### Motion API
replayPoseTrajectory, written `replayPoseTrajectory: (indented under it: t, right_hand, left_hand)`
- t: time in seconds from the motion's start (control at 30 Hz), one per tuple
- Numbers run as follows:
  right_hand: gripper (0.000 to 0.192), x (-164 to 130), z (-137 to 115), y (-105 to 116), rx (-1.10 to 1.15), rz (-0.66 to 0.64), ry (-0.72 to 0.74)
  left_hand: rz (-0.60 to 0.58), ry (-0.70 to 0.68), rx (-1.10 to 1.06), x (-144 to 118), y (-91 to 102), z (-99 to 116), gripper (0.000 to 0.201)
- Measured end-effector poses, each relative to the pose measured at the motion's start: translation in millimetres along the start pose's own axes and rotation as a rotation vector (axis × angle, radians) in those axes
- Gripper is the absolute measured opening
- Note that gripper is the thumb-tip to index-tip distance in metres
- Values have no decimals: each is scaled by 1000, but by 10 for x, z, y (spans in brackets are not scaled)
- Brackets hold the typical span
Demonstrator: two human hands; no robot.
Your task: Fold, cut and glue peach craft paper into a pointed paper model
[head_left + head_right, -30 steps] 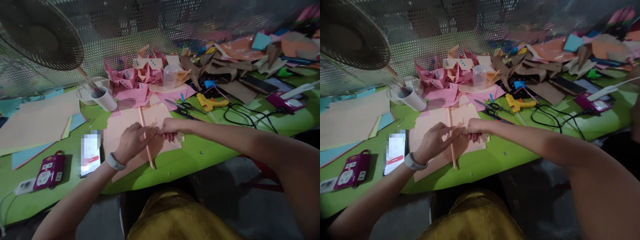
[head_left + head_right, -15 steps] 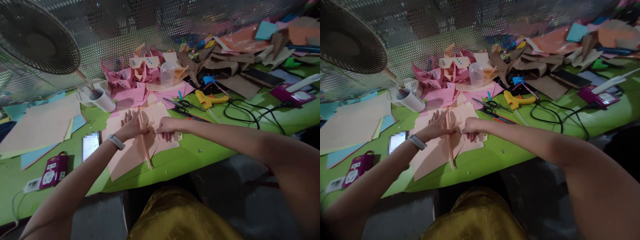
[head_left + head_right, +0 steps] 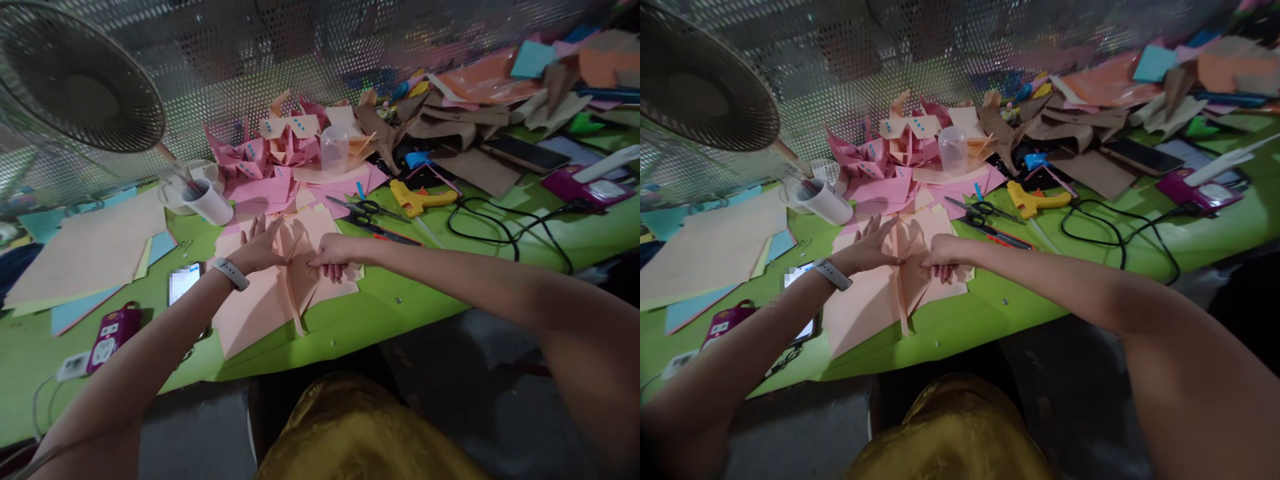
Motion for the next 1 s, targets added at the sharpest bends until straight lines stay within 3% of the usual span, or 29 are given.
replayPoseTrajectory:
  t: [0.13, 0.2, 0.3, 0.4, 0.47, 0.6, 0.73, 0.87, 1.0]
  right_hand:
    - [49, 13, -1, 4, -15, -5, 3]
    - [46, 2, -3, 0, -21, -1, 10]
    - [44, -20, 3, -18, -5, 43, 50]
    - [46, -23, 14, -14, 59, 117, 143]
    - [47, -24, 26, 70, 84, 206, 203]
    - [44, -112, 28, 440, -5, 528, 240]
    - [27, -305, -76, 627, -183, 780, 301]
    - [23, -505, -203, 521, -390, 1030, 487]
    - [37, -439, -250, 259, -589, 1050, 615]
  left_hand:
    - [11, -27, -5, -30, 25, 79, 108]
    - [47, -116, -63, -73, 66, 142, 104]
    - [176, -239, -191, -195, 172, 175, 93]
    - [331, -157, -272, -361, 220, 67, 67]
    - [306, -89, -208, -458, 121, 46, 48]
    - [287, -52, 30, -589, -61, 157, 26]
    - [259, -59, 174, -635, -84, 280, 12]
    - [270, -186, 392, -698, -5, 416, 17]
    - [235, -309, 498, -710, -69, 418, 21]
Point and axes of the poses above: each hand's wrist, its own x-axis towards the middle knuckle, its own y-axis out of the back of the hand, z = x × y, the point moved 7 cm from there along x, towards the middle knuckle, and after that the axes turned 13 degrees about -x, right-handed, at the moved point
